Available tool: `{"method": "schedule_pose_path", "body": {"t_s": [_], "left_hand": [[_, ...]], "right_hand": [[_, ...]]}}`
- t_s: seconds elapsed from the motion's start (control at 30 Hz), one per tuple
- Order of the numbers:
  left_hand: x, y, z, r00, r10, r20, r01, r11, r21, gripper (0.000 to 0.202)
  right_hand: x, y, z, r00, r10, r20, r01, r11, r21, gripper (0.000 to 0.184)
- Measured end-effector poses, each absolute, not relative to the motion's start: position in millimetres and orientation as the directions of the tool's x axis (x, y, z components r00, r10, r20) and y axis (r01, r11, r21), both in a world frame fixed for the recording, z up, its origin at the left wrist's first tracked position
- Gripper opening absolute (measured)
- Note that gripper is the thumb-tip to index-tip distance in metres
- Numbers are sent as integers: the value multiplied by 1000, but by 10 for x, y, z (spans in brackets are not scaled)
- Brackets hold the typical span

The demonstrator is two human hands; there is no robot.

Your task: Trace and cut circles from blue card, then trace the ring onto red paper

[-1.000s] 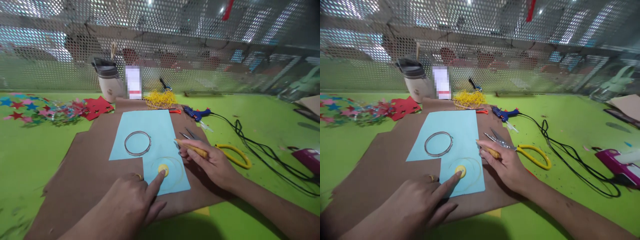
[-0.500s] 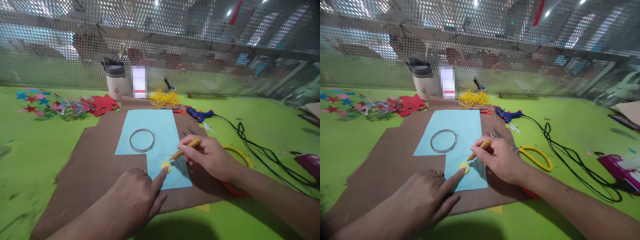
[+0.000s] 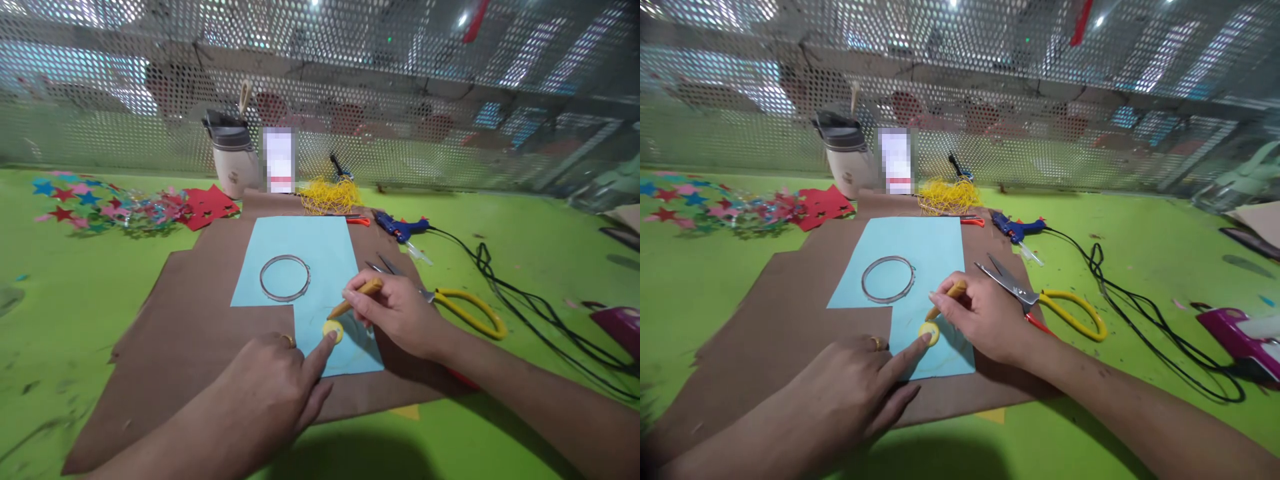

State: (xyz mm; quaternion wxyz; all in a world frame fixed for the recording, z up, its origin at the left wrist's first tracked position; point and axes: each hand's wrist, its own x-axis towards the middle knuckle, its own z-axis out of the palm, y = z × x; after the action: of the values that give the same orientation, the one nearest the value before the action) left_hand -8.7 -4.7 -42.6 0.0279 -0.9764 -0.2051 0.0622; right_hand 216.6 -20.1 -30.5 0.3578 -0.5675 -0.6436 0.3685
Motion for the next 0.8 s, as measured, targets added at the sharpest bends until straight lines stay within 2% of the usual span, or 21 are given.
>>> {"method": "schedule_pose_path", "body": {"t_s": [0.33, 0.63, 0.8], "left_hand": [[-94, -52, -455, 915, 396, -76, 388, -917, -94, 50], [-93, -71, -476, 923, 380, -54, 374, -922, -101, 49], [-89, -65, -474, 936, 352, -18, 348, -931, -108, 46]], "right_hand": [[2146, -149, -334, -105, 994, 27, 494, 76, -866, 28], [2094, -56, -296, -158, 987, -30, 410, 38, -911, 28], [2073, 14, -290, -167, 985, -49, 419, 26, -908, 30]]}}
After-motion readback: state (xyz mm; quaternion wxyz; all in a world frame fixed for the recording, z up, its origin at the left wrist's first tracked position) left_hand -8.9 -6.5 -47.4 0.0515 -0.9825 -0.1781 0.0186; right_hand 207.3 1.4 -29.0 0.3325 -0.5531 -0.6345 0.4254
